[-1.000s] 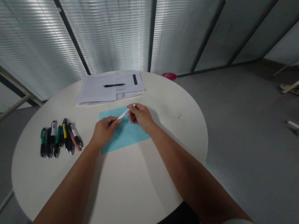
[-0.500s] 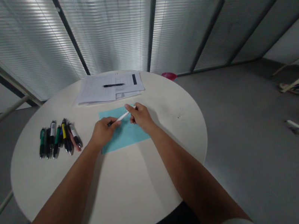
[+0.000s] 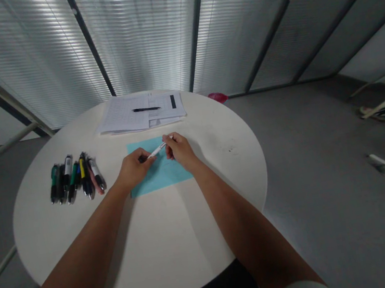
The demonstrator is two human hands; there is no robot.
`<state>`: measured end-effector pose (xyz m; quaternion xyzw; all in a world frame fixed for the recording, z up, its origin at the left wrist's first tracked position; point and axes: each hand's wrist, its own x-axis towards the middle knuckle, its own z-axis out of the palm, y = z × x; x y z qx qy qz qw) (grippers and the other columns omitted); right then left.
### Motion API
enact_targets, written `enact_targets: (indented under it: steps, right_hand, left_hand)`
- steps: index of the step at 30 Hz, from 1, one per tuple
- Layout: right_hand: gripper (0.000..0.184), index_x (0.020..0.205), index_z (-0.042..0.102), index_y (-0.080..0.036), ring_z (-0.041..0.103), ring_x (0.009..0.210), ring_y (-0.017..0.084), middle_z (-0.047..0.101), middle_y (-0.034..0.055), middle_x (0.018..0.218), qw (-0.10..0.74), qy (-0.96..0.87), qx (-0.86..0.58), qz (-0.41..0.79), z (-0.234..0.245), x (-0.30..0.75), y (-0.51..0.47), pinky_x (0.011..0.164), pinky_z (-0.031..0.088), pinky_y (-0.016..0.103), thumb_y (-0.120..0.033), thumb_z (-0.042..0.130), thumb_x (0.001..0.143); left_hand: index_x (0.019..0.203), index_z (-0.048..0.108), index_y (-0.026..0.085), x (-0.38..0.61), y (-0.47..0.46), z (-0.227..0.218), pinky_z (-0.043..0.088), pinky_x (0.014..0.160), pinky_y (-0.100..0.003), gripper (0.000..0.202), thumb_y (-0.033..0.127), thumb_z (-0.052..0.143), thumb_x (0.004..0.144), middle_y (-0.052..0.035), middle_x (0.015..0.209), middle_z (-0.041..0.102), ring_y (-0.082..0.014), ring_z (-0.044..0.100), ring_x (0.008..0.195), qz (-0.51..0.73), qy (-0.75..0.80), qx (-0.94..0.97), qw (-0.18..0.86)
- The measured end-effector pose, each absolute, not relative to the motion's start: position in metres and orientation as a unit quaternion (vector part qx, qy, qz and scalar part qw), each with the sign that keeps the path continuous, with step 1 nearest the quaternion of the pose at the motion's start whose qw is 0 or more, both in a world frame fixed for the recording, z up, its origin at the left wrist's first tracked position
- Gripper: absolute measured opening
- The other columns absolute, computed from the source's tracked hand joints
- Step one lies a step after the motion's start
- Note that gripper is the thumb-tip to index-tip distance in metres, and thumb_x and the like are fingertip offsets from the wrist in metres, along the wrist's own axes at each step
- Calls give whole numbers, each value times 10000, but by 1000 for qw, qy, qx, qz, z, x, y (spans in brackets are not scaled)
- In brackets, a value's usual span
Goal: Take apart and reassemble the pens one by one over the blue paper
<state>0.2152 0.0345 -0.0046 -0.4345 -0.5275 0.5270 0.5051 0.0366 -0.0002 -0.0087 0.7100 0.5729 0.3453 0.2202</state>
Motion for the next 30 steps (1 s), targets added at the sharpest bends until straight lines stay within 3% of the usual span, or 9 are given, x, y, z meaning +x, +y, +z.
enact_targets:
  steps: [30]
  right_hand:
    - [232, 828, 539, -228, 505, 380, 83, 557, -90, 518, 503, -505, -413, 567, -3, 215, 34, 358, 302, 196, -414, 663, 769]
  left_hand:
    - [832, 649, 193, 36, 0, -7, 432, 661, -279, 238, 424, 594, 843, -26, 759, 676, -160, 575, 692, 340, 566, 719, 218]
